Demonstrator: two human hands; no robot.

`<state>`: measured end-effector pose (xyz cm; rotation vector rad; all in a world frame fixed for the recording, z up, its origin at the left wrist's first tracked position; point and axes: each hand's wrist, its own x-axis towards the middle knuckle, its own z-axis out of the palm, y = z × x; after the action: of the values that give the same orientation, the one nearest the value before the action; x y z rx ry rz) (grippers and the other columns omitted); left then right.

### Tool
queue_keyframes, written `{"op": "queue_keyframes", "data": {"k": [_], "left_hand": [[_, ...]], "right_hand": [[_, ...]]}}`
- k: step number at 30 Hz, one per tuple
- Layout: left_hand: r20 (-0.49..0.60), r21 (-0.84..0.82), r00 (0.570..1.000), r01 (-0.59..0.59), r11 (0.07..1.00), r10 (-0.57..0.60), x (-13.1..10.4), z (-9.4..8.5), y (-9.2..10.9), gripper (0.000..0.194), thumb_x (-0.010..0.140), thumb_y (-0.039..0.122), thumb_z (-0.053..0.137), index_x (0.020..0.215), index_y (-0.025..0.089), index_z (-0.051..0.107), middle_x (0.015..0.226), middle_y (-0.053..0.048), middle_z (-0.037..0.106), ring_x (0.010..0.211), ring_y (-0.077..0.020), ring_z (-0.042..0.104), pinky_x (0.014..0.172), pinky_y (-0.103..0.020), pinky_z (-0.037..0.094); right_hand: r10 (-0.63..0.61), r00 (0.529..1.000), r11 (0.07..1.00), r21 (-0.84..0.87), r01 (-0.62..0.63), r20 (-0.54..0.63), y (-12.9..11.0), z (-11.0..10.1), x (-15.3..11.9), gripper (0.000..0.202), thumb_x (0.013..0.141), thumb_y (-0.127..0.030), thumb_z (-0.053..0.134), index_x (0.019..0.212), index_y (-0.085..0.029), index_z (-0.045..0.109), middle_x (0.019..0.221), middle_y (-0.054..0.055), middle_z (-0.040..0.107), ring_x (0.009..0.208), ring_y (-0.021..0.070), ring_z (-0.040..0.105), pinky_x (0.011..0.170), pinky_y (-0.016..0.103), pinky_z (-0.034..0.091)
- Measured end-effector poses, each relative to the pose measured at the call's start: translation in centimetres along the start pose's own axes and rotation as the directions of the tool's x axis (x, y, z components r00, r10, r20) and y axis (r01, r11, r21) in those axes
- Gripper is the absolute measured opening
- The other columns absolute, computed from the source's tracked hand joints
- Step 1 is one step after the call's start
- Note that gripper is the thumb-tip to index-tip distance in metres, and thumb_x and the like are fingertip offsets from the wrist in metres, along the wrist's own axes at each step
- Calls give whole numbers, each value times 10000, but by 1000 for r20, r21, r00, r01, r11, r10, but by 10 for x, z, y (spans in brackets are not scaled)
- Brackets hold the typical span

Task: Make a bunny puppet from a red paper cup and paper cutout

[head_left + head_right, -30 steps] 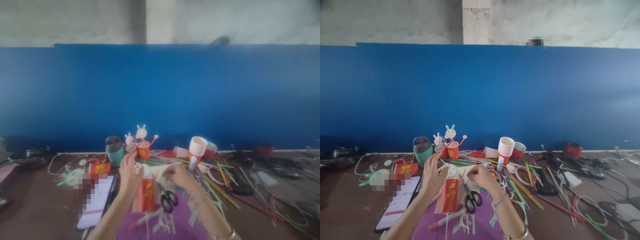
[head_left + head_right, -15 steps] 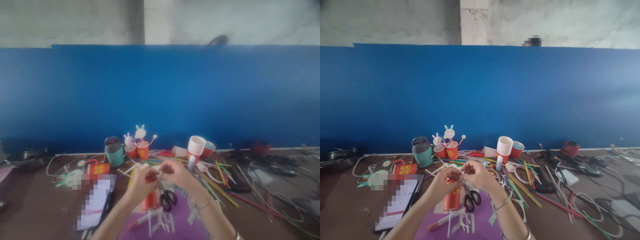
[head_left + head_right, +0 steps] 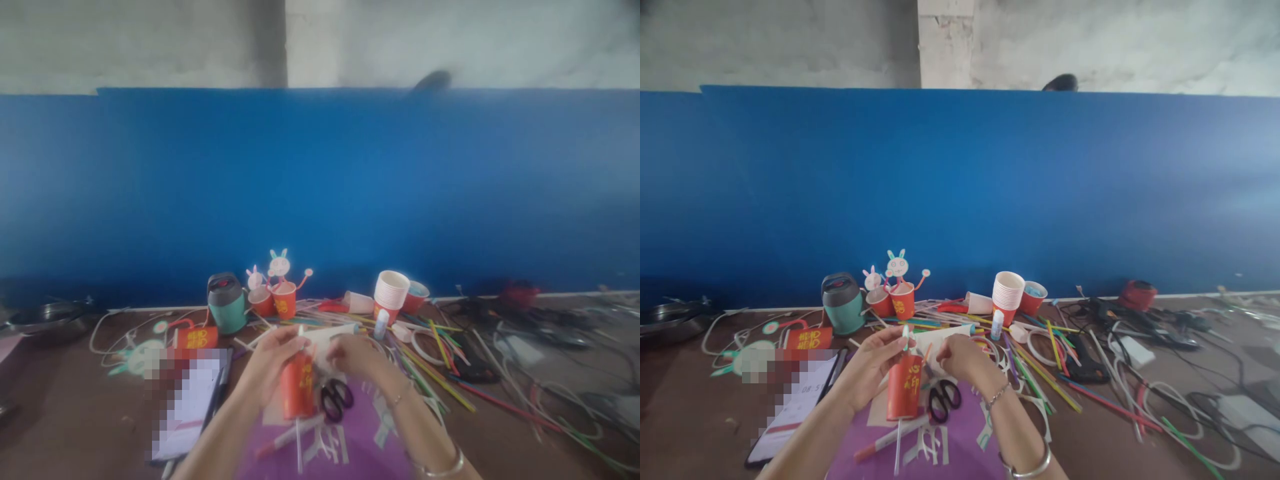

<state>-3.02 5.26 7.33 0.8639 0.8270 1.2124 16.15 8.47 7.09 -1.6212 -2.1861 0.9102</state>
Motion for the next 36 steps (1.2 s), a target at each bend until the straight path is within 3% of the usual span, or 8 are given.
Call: {"op": "queue_keyframes", "data": {"k": [7, 12, 18, 22, 27, 30, 32, 36], "left_hand": [[-69, -92, 997, 15, 996, -21, 3, -3, -1, 269, 571, 301, 867, 715, 140, 706, 733, -38, 690, 646, -97, 602, 651, -186, 457], [-130, -75, 992, 1, 997, -10, 1, -1, -2, 298, 564, 346, 864, 706, 143, 699, 717, -20, 657, 647, -103, 579, 629, -196, 443], [-161, -34, 987, -19, 999, 13, -1, 2, -3, 291, 566, 331, 854, 667, 142, 658, 592, 28, 564, 562, -66, 476, 569, -170, 381], [-163, 116, 983, -65, 991, 83, -1, 2, -4, 300, 622, 369, 806, 623, 143, 609, 572, 21, 563, 555, -72, 459, 553, -173, 354], [-180, 203, 980, -52, 978, 89, 0, 2, -6, 310, 662, 425, 749, 689, 134, 645, 635, -21, 631, 615, -104, 528, 585, -186, 384], [-205, 271, 972, -58, 961, 117, 1, 0, -4, 295, 674, 422, 721, 693, 137, 650, 645, -30, 645, 630, -121, 556, 581, -195, 397], [-223, 329, 962, -79, 941, 159, 2, -1, -3, 293, 676, 423, 705, 698, 134, 663, 643, -36, 649, 636, -134, 568, 574, -202, 403], [-253, 399, 943, -101, 912, 215, 3, -3, 0, 302, 667, 431, 682, 691, 130, 676, 634, -49, 655, 637, -160, 585, 556, -220, 422]], "right_hand": [[-9, 971, 996, -87, 31, 240, -10, 1, -19, 109, 525, -122, 680, 559, -218, 719, 560, 3, 693, 544, 170, 617, 458, 217, 372], [198, 974, 949, -225, -219, -113, 21, -21, -14, 81, 606, -156, 665, 663, -190, 712, 675, 105, 714, 720, 253, 660, 590, 284, 416], [389, 828, 869, -138, -476, -404, 67, -47, -6, 264, 768, -392, 602, 857, -155, 677, 853, 193, 695, 875, 328, 661, 678, 359, 435], [416, 751, 857, -56, -513, -513, 79, -37, 4, 320, 815, -390, 565, 1004, -136, 612, 1000, 229, 665, 957, 330, 638, 721, 364, 433], [397, 724, 881, 13, -473, -565, 76, -33, 15, 302, 826, -360, 518, 1023, -135, 559, 1019, 159, 666, 971, 297, 619, 767, 349, 425], [282, 818, 955, 61, -291, -502, 54, -36, 10, 273, 769, -331, 559, 976, -153, 567, 911, 81, 677, 850, 240, 633, 721, 302, 444], [16, 946, 983, 180, 45, -325, 30, -36, 1, 243, 756, -274, 542, 965, -158, 585, 885, 49, 673, 821, 213, 624, 704, 282, 455], [-245, 969, 925, 295, 240, -18, -16, -27, -21, 273, 751, -191, 514, 998, -204, 629, 932, 18, 682, 886, 197, 608, 724, 256, 453]]}}
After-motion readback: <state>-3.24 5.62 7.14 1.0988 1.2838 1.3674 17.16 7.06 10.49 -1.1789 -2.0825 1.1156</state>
